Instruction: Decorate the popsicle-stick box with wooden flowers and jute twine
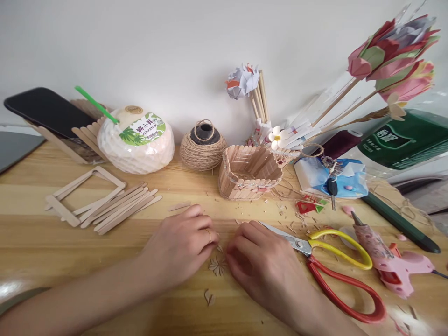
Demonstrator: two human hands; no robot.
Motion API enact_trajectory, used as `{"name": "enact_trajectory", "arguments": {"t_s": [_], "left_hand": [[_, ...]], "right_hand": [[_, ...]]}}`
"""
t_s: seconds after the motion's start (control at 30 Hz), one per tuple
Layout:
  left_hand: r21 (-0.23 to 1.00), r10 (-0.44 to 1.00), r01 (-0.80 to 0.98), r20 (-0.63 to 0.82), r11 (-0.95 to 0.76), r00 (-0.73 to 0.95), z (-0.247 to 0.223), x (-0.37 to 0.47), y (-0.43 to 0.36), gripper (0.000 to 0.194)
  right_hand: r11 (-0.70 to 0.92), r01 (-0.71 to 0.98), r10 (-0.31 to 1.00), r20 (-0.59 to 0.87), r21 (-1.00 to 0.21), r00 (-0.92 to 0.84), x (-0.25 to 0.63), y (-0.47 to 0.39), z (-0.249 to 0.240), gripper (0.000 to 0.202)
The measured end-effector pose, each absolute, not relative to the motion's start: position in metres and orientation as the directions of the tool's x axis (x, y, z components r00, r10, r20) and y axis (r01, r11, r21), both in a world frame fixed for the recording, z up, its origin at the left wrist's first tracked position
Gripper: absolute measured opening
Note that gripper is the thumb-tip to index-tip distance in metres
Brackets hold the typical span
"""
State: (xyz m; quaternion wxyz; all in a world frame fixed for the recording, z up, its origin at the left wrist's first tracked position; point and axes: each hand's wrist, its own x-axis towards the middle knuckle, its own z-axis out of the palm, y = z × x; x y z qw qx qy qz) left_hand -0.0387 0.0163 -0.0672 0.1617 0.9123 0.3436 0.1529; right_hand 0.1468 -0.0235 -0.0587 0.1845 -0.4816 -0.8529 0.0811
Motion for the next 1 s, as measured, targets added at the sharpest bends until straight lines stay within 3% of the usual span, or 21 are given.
{"name": "enact_trajectory", "arguments": {"t_s": [0.3, 1.0], "left_hand": [[0.406, 0.672, 0.570, 0.170, -0.714, 0.721, -0.0717, -0.0389, 0.0134, 0.020], [0.437, 0.664, 0.540, 0.203, -0.720, 0.720, -0.0671, -0.0382, 0.0152, 0.019]], "right_hand": [[0.509, 0.774, 0.859, 0.160, -0.378, -0.487, 0.1473, -0.0242, -0.0586, 0.012], [0.504, 0.722, 0.855, 0.156, -0.474, -0.495, 0.1489, -0.0179, -0.0599, 0.015]]}}
